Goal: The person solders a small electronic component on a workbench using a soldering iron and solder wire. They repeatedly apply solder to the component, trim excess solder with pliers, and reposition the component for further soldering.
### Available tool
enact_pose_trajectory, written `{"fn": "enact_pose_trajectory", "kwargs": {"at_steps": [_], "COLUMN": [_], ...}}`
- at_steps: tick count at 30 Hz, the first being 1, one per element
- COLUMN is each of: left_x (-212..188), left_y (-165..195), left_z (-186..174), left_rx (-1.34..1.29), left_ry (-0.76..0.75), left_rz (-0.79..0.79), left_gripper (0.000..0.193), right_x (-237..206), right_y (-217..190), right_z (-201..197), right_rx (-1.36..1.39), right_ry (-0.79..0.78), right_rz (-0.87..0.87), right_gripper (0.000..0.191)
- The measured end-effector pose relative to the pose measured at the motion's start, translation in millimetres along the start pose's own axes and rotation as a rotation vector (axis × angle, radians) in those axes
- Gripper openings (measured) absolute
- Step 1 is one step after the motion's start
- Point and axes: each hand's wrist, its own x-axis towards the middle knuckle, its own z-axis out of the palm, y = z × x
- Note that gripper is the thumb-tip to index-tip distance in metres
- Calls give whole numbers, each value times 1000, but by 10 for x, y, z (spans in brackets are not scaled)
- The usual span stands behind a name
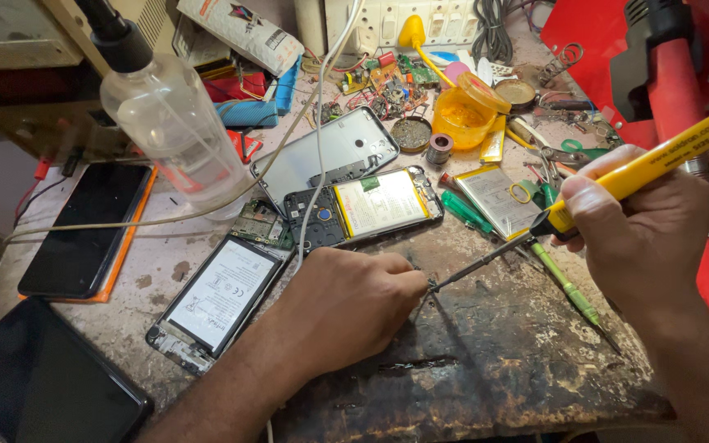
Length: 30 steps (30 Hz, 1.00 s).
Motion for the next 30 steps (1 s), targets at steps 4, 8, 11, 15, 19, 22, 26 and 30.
{"fn": "enact_pose_trajectory", "kwargs": {"at_steps": [4,8,11,15,19,22,26,30], "left_x": [-5,-5,-23,-1,4,0,1,0], "left_y": [5,-6,-6,-17,-32,-35,-39,-51], "left_z": [1,-11,-19,5,32,45,47,34], "left_rx": [6,-34,-30,16,21,10,36,43], "left_ry": [14,70,96,83,91,100,83,67], "left_rz": [10,42,28,-11,-12,-6,-28,-34], "left_gripper": [11,9,8,9,7,8,8,8], "right_x": [3,32,53,63,52,40,40,46], "right_y": [-16,-21,-8,8,-1,-29,-57,-46], "right_z": [17,-9,-34,-49,-28,-18,-9,-13], "right_rx": [41,102,157,164,143,134,134,122], "right_ry": [7,13,39,44,48,51,45,35], "right_rz": [42,16,-29,-69,-86,-62,-59,-92], "right_gripper": [14,15,16,16,18,15,15,14]}}
